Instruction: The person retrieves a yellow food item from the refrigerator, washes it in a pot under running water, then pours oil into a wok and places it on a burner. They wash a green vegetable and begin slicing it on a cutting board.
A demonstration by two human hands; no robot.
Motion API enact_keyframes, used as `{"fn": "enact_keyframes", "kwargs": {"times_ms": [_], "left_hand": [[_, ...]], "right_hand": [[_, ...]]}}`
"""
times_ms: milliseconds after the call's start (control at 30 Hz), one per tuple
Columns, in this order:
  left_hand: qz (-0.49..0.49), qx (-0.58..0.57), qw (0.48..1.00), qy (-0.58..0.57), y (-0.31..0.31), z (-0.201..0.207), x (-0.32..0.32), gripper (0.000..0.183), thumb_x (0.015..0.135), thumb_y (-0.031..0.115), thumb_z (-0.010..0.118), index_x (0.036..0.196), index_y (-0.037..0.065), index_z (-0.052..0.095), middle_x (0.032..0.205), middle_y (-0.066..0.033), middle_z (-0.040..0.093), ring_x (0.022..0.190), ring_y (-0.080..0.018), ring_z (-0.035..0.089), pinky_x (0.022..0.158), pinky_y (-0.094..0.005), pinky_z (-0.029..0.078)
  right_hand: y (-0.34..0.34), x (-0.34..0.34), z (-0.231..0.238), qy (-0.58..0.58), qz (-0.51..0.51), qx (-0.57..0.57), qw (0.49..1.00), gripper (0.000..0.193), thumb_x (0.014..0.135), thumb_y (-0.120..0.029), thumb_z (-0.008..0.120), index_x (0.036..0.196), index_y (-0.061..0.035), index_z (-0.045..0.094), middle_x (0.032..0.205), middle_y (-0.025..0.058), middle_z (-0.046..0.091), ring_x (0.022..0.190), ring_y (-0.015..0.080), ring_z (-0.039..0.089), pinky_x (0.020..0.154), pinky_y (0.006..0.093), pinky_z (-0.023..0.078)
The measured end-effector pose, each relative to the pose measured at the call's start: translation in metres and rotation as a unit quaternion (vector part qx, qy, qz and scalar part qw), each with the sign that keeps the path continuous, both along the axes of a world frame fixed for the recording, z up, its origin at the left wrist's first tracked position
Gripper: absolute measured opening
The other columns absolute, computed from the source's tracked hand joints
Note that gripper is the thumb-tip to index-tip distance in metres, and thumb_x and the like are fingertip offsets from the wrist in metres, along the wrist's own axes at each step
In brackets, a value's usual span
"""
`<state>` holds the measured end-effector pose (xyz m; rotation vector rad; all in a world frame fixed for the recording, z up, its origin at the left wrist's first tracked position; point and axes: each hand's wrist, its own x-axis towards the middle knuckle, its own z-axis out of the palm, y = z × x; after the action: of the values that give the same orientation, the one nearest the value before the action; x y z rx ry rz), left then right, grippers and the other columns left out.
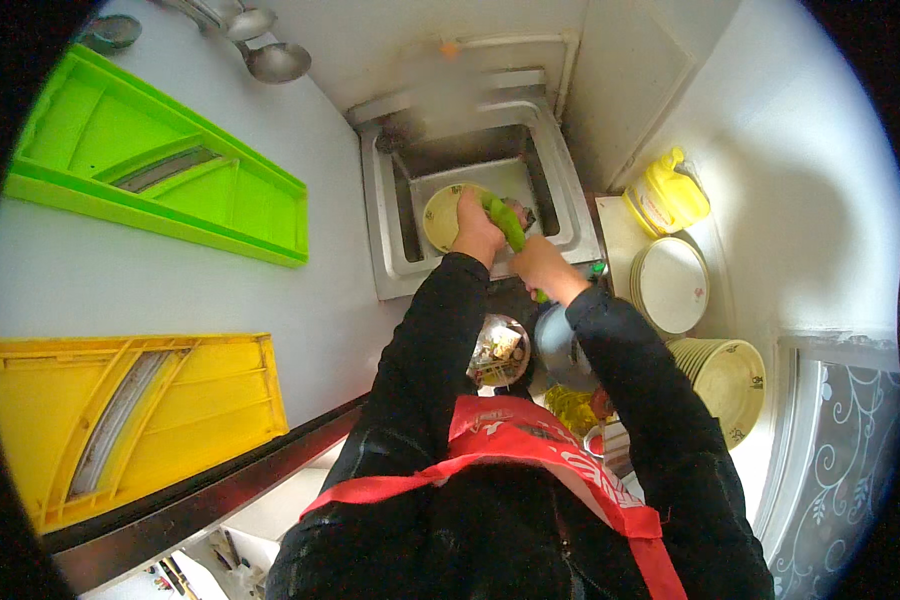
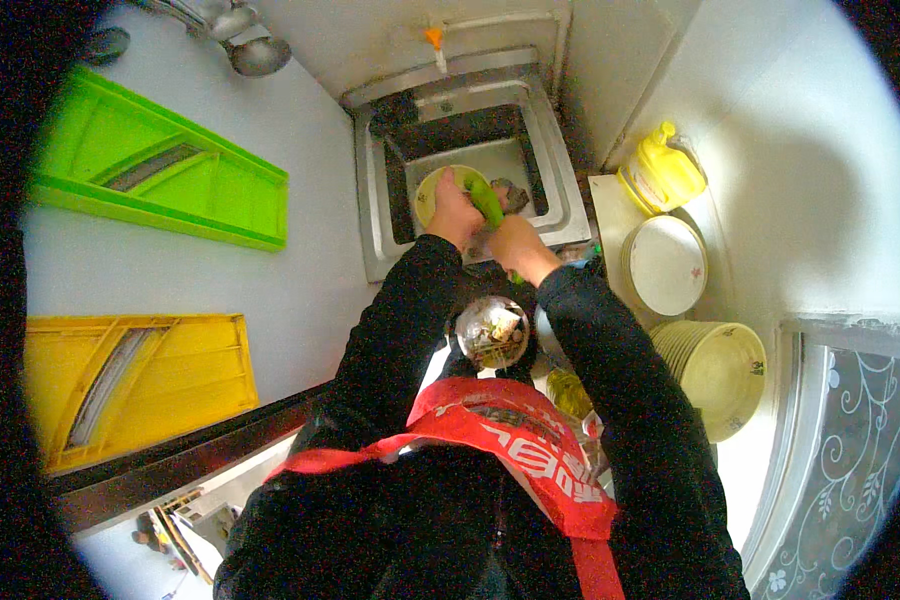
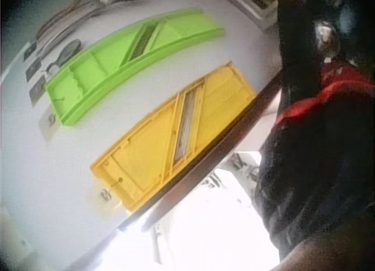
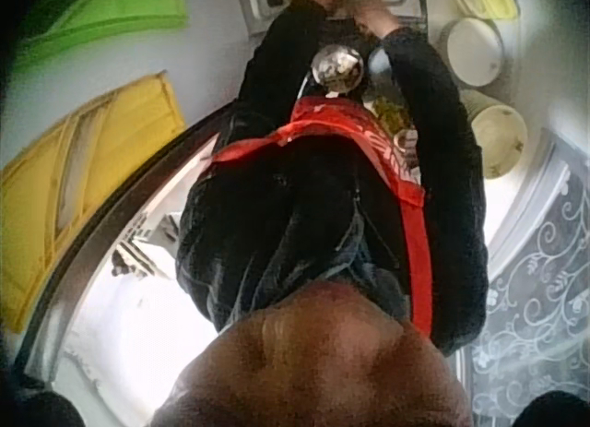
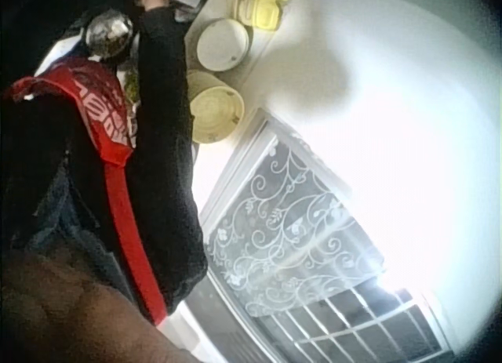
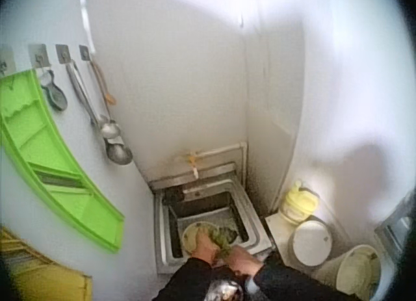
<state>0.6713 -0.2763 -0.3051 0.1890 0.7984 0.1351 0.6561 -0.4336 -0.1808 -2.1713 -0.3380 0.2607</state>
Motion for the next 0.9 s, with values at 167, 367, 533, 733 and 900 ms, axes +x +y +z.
{"fn": "enact_keyframes", "kwargs": {"times_ms": [167, 367, 533, 733, 900], "left_hand": [[-0.005, 0.117, 0.993, 0.023, -0.003, 0.046, -0.016, 0.067, 0.103, 0.052, 0.046, 0.147, 0.002, 0.037, 0.143, -0.023, 0.051, 0.128, -0.0392, 0.053, 0.104, -0.0568, 0.044], [-0.19, 0.373, 0.875, -0.242, -0.049, 0.127, -0.086, 0.047, 0.1, 0.036, 0.06, 0.129, -0.001, 0.061, 0.123, -0.0152, 0.07, 0.112, -0.0244, 0.065, 0.099, -0.0378, 0.049], [-0.286, 0.672, 0.656, -0.192, -0.069, 0.188, -0.161, 0.04, 0.091, 0.022, 0.077, 0.121, -0.001, 0.067, 0.122, -0.0143, 0.071, 0.114, -0.0207, 0.065, 0.099, -0.0358, 0.051], [-0.23, 0.739, 0.57, -0.275, -0.063, 0.207, -0.231, 0.048, 0.08, 0.009, 0.081, 0.126, 0.005, 0.067, 0.13, -0.0145, 0.068, 0.123, -0.0296, 0.063, 0.106, -0.0409, 0.048], [-0.194, 0.745, 0.579, -0.269, -0.051, 0.215, -0.291, 0.047, 0.083, 0.007, 0.079, 0.128, 0.004, 0.066, 0.133, -0.0165, 0.066, 0.128, -0.0314, 0.06, 0.108, -0.041, 0.047]], "right_hand": [[-0.036, -0.014, -0.012, 0.188, 0.033, 0.137, 0.972, 0.018, 0.095, -0.015, 0.065, 0.1, 0.0016, 0.065, 0.074, 0.0116, 0.067, 0.055, 0.0237, 0.063, 0.055, 0.0417, 0.049], [-0.041, -0.039, -0.031, 0.275, 0.137, 0.361, 0.881, 0.023, 0.094, -0.008, 0.069, 0.116, -0.0023, 0.067, 0.1, 0.0015, 0.07, 0.092, 0.0127, 0.065, 0.081, 0.0316, 0.051], [-0.046, -0.08, -0.058, 0.261, 0.12, 0.378, 0.88, 0.038, 0.092, -0.005, 0.072, 0.128, -0.0026, 0.059, 0.123, 0.0055, 0.065, 0.108, 0.0166, 0.062, 0.092, 0.0335, 0.053], [-0.052, -0.106, -0.008, 0.133, 0.361, 0.382, 0.84, 0.038, 0.085, -0.005, 0.075, 0.121, 0.0023, 0.065, 0.123, 0.0096, 0.068, 0.109, 0.017, 0.065, 0.096, 0.0314, 0.054], [-0.029, -0.162, 0.011, 0.115, 0.341, 0.362, 0.86, 0.035, 0.08, -0.004, 0.074, 0.114, 0.0033, 0.067, 0.119, 0.0095, 0.07, 0.105, 0.0193, 0.067, 0.09, 0.0314, 0.055]]}}
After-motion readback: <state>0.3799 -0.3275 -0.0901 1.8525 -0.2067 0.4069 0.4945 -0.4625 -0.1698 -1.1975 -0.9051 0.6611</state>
